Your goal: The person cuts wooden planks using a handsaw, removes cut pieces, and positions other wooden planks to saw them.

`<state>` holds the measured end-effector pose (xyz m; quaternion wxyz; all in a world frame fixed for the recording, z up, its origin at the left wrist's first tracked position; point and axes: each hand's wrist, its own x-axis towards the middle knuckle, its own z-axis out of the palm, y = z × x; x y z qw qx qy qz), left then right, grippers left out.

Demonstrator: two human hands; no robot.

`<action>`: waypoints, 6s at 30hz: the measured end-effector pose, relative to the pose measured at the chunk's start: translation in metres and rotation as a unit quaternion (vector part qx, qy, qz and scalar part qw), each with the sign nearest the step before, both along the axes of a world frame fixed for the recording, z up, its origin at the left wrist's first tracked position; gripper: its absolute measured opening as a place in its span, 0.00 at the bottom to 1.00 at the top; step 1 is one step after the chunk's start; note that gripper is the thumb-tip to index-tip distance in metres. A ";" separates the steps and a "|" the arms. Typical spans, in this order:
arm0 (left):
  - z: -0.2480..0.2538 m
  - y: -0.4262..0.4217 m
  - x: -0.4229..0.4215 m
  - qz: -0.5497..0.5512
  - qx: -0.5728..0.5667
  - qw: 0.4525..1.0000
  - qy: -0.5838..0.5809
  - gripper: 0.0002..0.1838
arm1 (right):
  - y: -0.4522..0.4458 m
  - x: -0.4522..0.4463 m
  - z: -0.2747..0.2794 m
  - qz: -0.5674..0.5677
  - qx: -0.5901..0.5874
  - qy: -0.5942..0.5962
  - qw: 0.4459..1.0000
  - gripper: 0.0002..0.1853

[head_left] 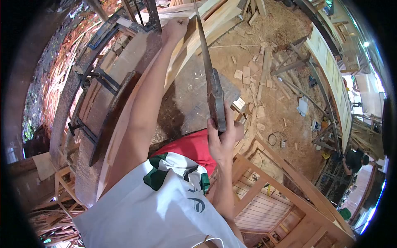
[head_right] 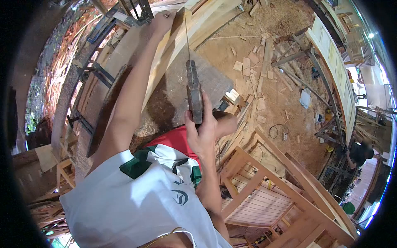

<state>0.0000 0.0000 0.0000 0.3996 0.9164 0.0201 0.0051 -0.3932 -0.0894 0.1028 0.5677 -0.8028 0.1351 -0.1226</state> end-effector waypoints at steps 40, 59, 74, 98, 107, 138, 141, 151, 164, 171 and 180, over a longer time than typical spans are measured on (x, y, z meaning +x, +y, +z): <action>-0.071 0.017 0.080 -0.126 0.015 0.984 -0.122 0.20 | -0.016 -0.012 -0.018 -0.057 0.079 -0.034 0.995 0.33; -0.023 -0.012 0.026 0.006 -0.003 1.000 -0.028 0.25 | 0.007 -0.019 -0.013 -0.103 0.176 0.006 0.979 0.30; -0.024 -0.011 0.036 0.026 -0.014 1.000 0.004 0.18 | 0.008 -0.018 0.014 -0.081 -0.016 0.013 0.996 0.33; -0.018 -0.013 0.023 0.019 -0.089 0.994 -0.068 0.18 | 0.025 -0.013 0.015 -0.075 0.000 0.023 0.997 0.31; -0.014 -0.013 0.016 0.007 -0.092 0.991 -0.096 0.17 | 0.025 -0.003 0.017 -0.070 0.016 0.015 0.997 0.30; -0.024 -0.020 0.028 0.037 -0.057 0.998 -0.003 0.15 | -0.006 0.055 0.001 -0.070 0.009 0.010 0.997 0.29; -0.018 -0.017 0.025 0.033 -0.056 0.998 0.006 0.15 | -0.010 0.043 -0.003 -0.059 0.011 -0.004 0.998 0.27; -0.003 0.020 -0.067 -0.118 0.045 0.978 -0.165 0.35 | -0.025 0.078 -0.024 -0.127 0.303 -0.001 0.945 0.08; -0.005 0.053 -0.058 -0.248 0.007 0.969 0.014 0.53 | 0.019 -0.009 0.017 -0.068 0.014 0.030 0.997 0.31; -0.013 0.055 -0.052 -0.250 0.033 0.967 0.030 0.53 | 0.012 0.172 -0.009 -0.036 -0.012 -0.026 0.999 0.27; -0.015 0.052 -0.055 -0.228 0.071 0.971 0.018 0.53 | 0.006 -0.003 -0.003 -0.038 -0.121 0.027 0.992 0.40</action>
